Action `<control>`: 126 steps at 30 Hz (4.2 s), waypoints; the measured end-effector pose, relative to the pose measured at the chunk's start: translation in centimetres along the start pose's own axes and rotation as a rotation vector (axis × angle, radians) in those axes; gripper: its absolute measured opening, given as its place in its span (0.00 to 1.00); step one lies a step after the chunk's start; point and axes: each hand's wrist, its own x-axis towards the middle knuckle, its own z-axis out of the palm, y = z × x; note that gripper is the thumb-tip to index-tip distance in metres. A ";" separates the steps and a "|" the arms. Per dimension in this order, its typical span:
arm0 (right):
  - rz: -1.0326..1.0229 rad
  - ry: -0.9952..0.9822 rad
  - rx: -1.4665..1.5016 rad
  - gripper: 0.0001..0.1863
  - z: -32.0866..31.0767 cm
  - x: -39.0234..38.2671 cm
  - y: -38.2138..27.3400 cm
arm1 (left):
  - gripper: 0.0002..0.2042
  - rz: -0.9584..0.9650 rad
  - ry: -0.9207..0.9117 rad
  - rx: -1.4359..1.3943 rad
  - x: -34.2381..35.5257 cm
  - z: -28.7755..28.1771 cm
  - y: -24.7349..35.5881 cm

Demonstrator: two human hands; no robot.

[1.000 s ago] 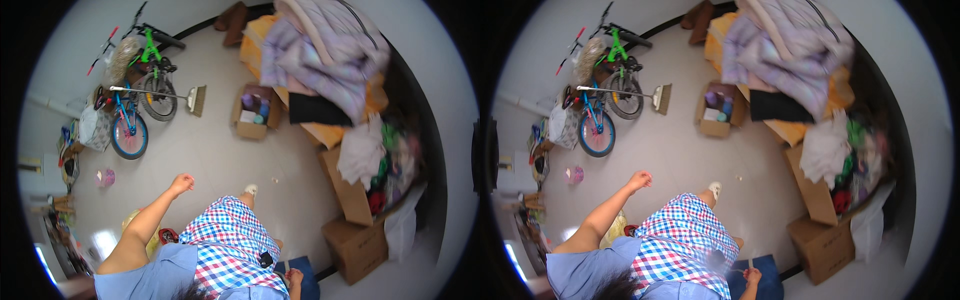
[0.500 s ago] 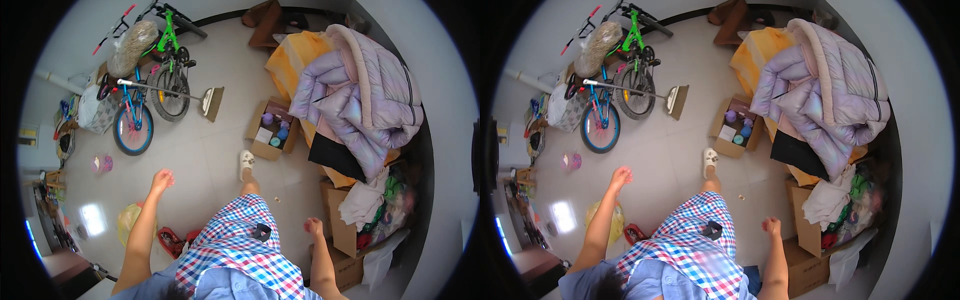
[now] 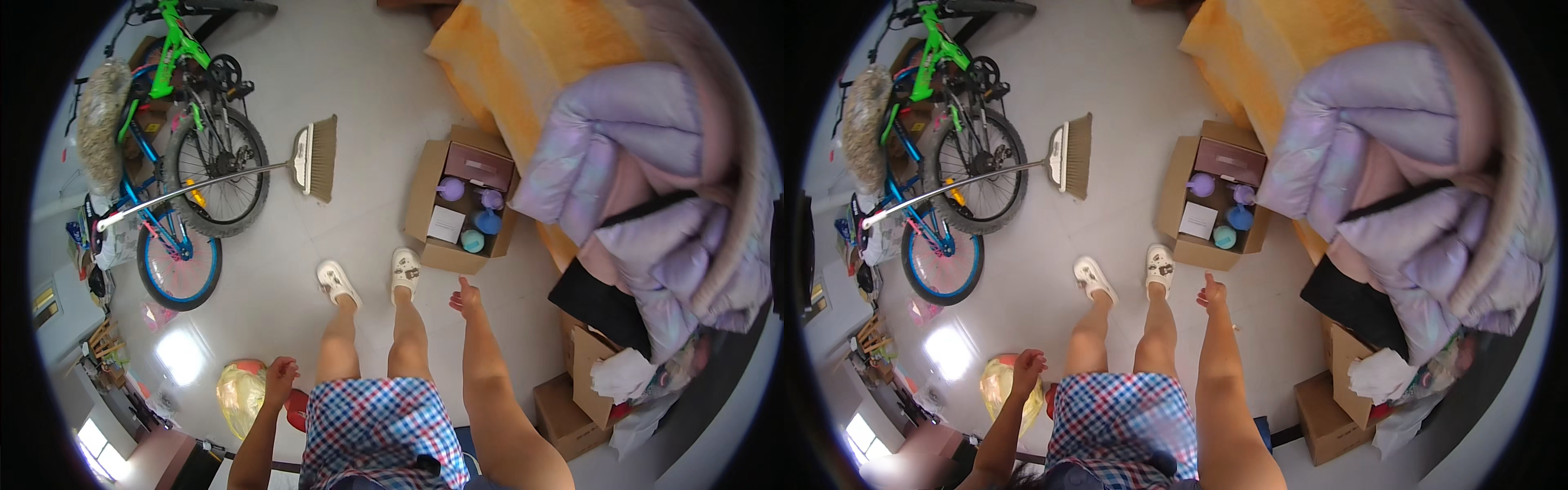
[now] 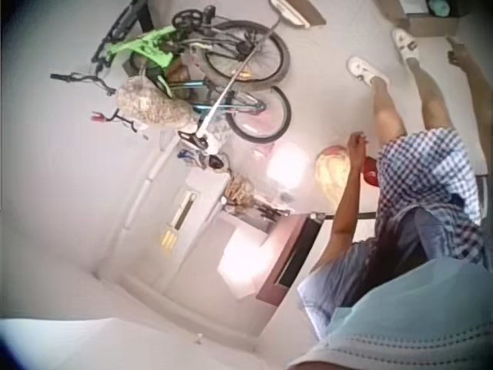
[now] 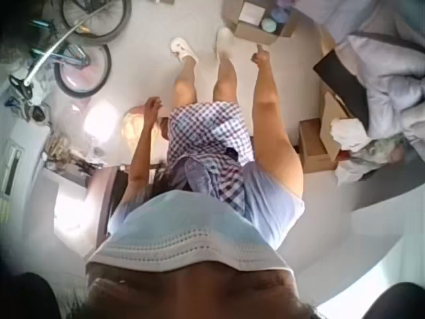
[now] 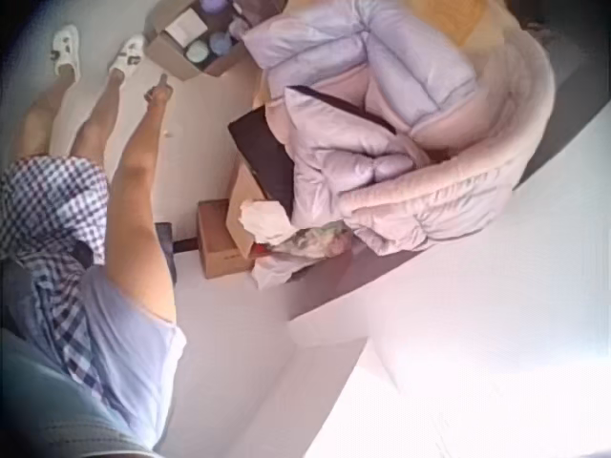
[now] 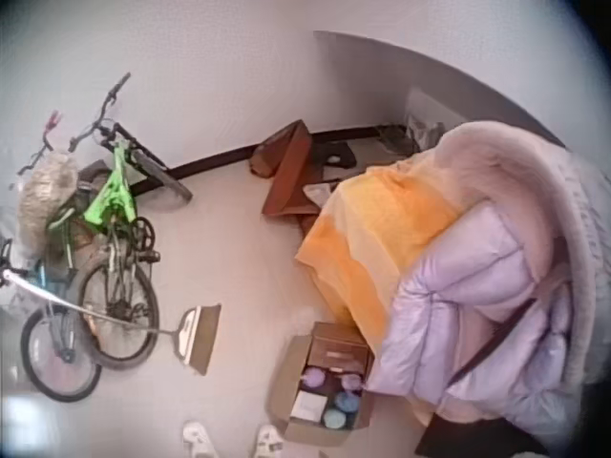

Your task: The person organizes clothes by folding a gray sweater and placing it into a white storage bag. They then pack a blue duffel bag with clothes and zip it closed. Finally, they use a broom to sweep the floor.

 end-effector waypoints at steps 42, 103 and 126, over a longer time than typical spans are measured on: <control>-0.406 0.078 0.532 0.12 -0.8 14.0 -0.3 | 0.17 0.444 -0.538 0.695 41.4 32.6 14.6; 0.234 -0.684 0.273 0.12 59.4 -16.7 -6.3 | 0.13 0.224 -0.290 1.420 43.2 -27.0 23.2; 0.116 -0.757 0.381 0.15 48.4 -29.5 -3.5 | 0.03 -0.693 -0.521 0.097 13.2 -26.5 27.5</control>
